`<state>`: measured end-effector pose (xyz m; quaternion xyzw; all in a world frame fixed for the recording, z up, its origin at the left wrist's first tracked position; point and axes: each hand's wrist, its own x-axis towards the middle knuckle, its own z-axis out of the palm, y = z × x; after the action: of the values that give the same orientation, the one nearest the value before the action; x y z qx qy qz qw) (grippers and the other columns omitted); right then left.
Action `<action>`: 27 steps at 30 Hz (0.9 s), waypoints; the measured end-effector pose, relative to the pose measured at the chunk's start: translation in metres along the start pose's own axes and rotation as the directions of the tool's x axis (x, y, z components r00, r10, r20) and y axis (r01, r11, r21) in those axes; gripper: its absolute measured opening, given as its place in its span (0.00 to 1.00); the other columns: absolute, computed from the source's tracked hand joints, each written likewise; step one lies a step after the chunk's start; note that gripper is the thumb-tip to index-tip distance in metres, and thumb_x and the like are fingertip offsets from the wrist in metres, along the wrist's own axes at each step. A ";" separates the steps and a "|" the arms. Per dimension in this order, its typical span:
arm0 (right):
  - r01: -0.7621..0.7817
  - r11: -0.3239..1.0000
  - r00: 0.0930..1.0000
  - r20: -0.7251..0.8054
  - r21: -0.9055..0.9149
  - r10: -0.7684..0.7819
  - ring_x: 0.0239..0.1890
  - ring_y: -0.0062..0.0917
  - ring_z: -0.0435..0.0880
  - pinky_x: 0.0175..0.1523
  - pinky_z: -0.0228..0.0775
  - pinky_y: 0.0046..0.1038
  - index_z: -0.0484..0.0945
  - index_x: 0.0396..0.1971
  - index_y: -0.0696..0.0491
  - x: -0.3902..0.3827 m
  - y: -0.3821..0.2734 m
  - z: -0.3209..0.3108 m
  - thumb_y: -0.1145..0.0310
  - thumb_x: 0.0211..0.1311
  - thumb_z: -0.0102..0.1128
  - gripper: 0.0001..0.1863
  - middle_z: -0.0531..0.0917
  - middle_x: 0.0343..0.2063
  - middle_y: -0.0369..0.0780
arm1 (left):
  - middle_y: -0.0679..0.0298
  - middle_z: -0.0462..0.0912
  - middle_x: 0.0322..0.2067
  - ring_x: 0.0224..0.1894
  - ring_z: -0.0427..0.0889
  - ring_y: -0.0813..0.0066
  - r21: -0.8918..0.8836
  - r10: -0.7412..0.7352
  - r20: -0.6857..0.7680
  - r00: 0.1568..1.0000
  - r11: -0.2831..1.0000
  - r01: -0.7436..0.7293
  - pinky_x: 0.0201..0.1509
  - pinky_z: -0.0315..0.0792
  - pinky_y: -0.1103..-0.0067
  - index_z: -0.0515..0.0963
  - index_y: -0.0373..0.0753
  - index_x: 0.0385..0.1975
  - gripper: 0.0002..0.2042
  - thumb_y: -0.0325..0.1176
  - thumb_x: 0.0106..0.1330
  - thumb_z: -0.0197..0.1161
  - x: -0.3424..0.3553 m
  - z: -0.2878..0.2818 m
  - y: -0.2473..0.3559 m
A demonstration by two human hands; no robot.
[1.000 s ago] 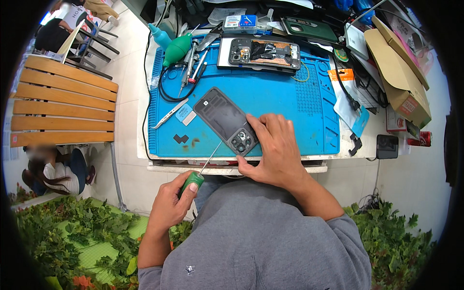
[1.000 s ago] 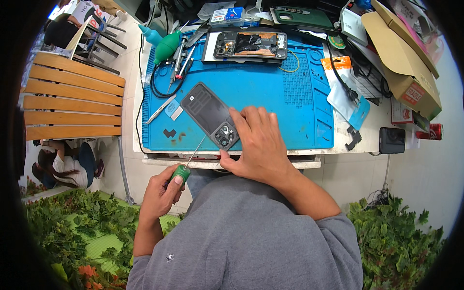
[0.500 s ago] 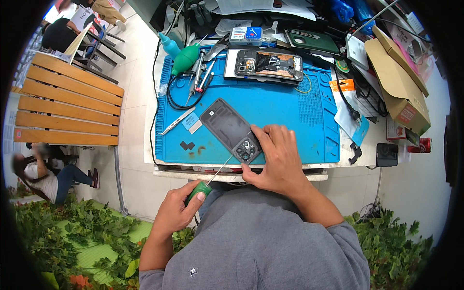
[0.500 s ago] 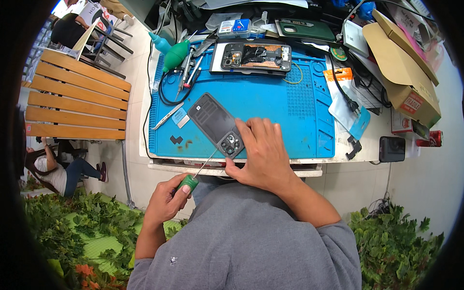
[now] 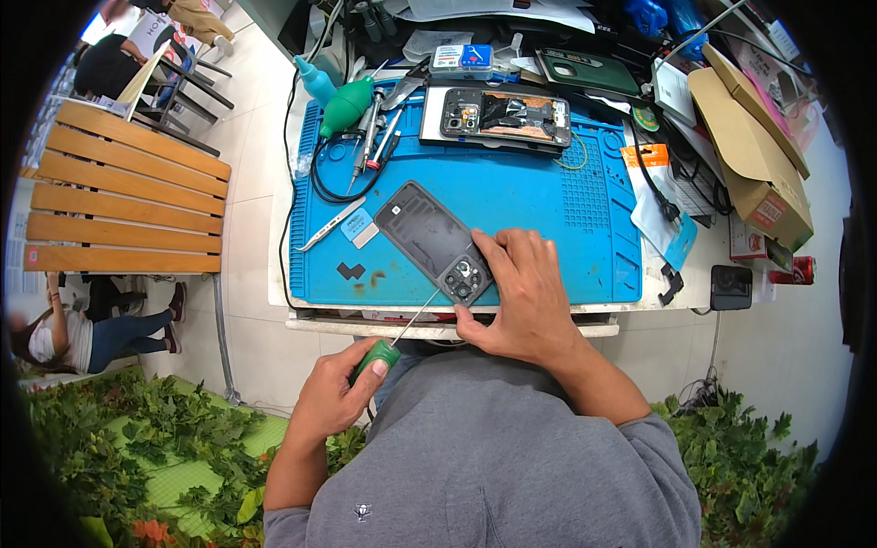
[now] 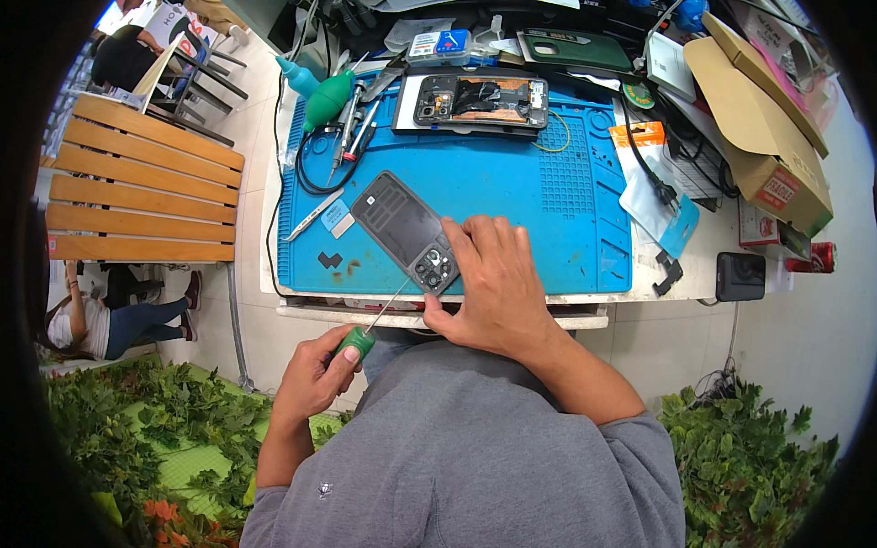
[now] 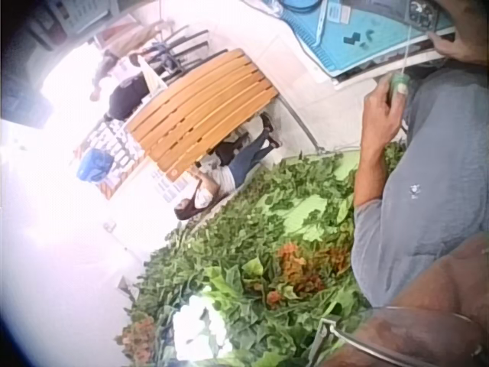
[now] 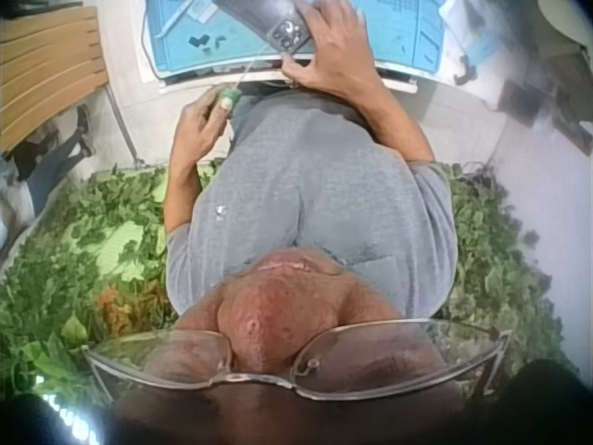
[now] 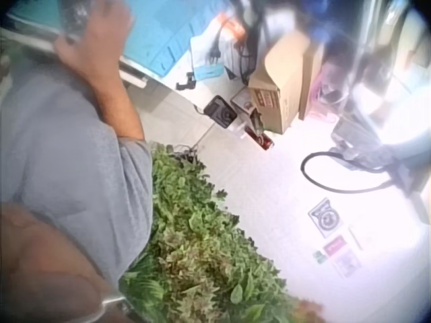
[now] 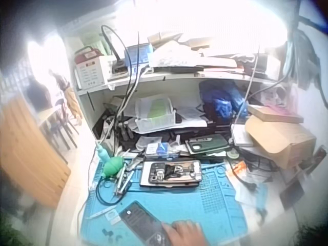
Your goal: The person uses a green-handled screwdriver to repeatedly loosen and tighten screws on the back of a smartphone. The phone is rotated and repositioned multiple times on a blue workbench mat while the person continues the screwing action.
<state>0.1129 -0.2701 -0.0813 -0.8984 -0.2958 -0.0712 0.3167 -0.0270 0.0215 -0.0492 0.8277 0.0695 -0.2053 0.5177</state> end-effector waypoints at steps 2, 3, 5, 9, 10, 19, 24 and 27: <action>-0.001 1.000 1.000 0.000 -0.001 0.001 0.54 0.40 0.76 0.59 0.66 0.44 0.80 0.67 0.65 0.000 0.000 0.000 0.54 0.50 0.83 0.46 0.80 0.51 0.47 | 0.65 0.84 0.28 0.25 0.79 0.80 -0.008 -0.035 -0.005 0.999 0.999 0.035 0.30 0.73 0.77 0.84 0.32 0.69 0.20 0.39 0.88 0.63 0.000 -0.001 0.003; -0.001 1.000 1.000 0.000 -0.001 0.001 0.54 0.40 0.76 0.59 0.66 0.44 0.80 0.67 0.65 0.000 0.000 0.000 0.54 0.50 0.83 0.46 0.80 0.51 0.47 | 0.62 0.84 0.27 0.27 0.80 0.77 -0.017 -0.063 -0.012 0.998 0.998 0.063 0.33 0.74 0.74 0.84 0.32 0.68 0.20 0.39 0.87 0.64 0.001 -0.001 0.005; -0.003 1.000 1.000 0.002 -0.001 0.003 0.54 0.40 0.76 0.59 0.66 0.44 0.80 0.67 0.65 0.000 0.000 0.000 0.54 0.50 0.83 0.46 0.80 0.51 0.47 | 0.60 0.85 0.27 0.29 0.81 0.74 -0.029 -0.085 -0.028 0.996 0.996 0.085 0.36 0.75 0.72 0.85 0.32 0.67 0.20 0.39 0.86 0.66 0.001 -0.001 0.006; 0.000 1.000 1.000 0.001 -0.005 0.000 0.54 0.40 0.76 0.59 0.66 0.44 0.80 0.67 0.65 0.000 0.000 -0.001 0.54 0.50 0.83 0.46 0.80 0.51 0.47 | 0.61 0.85 0.27 0.29 0.81 0.75 -0.053 -0.080 -0.043 0.996 0.996 0.078 0.37 0.76 0.73 0.85 0.32 0.67 0.20 0.39 0.86 0.66 0.001 0.000 0.006; -0.002 1.000 1.000 0.003 -0.003 0.002 0.54 0.40 0.76 0.59 0.66 0.44 0.80 0.67 0.65 0.000 0.000 -0.001 0.54 0.50 0.83 0.46 0.80 0.51 0.47 | 0.61 0.85 0.27 0.29 0.82 0.75 -0.062 -0.082 -0.041 0.996 0.995 0.080 0.37 0.76 0.73 0.85 0.32 0.67 0.20 0.39 0.86 0.66 0.002 -0.001 0.006; 0.000 1.000 1.000 0.005 -0.004 0.000 0.54 0.40 0.76 0.59 0.66 0.44 0.80 0.68 0.66 0.000 0.000 0.000 0.54 0.50 0.83 0.47 0.80 0.52 0.48 | 0.59 0.85 0.27 0.29 0.82 0.74 -0.037 -0.080 -0.023 0.997 0.996 0.079 0.36 0.76 0.72 0.85 0.32 0.67 0.19 0.38 0.86 0.66 0.001 0.000 0.004; 0.001 1.000 1.000 0.004 -0.006 -0.001 0.54 0.40 0.76 0.59 0.66 0.44 0.80 0.68 0.66 -0.001 0.000 0.000 0.54 0.50 0.83 0.47 0.79 0.52 0.48 | 0.60 0.85 0.27 0.29 0.82 0.73 -0.041 -0.084 -0.024 0.996 0.996 0.083 0.37 0.76 0.72 0.85 0.32 0.67 0.19 0.38 0.86 0.66 0.000 0.000 0.005; -0.001 1.000 1.000 0.004 -0.005 0.001 0.54 0.40 0.76 0.59 0.66 0.44 0.80 0.68 0.66 -0.001 0.000 0.001 0.54 0.50 0.83 0.47 0.79 0.52 0.48 | 0.60 0.85 0.26 0.28 0.82 0.74 -0.040 -0.081 -0.026 0.996 0.996 0.080 0.37 0.76 0.72 0.85 0.32 0.67 0.19 0.38 0.86 0.66 0.001 0.001 0.005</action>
<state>0.1124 -0.2700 -0.0824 -0.8995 -0.2959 -0.0702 0.3138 -0.0250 0.0186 -0.0456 0.8166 0.1141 -0.2131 0.5241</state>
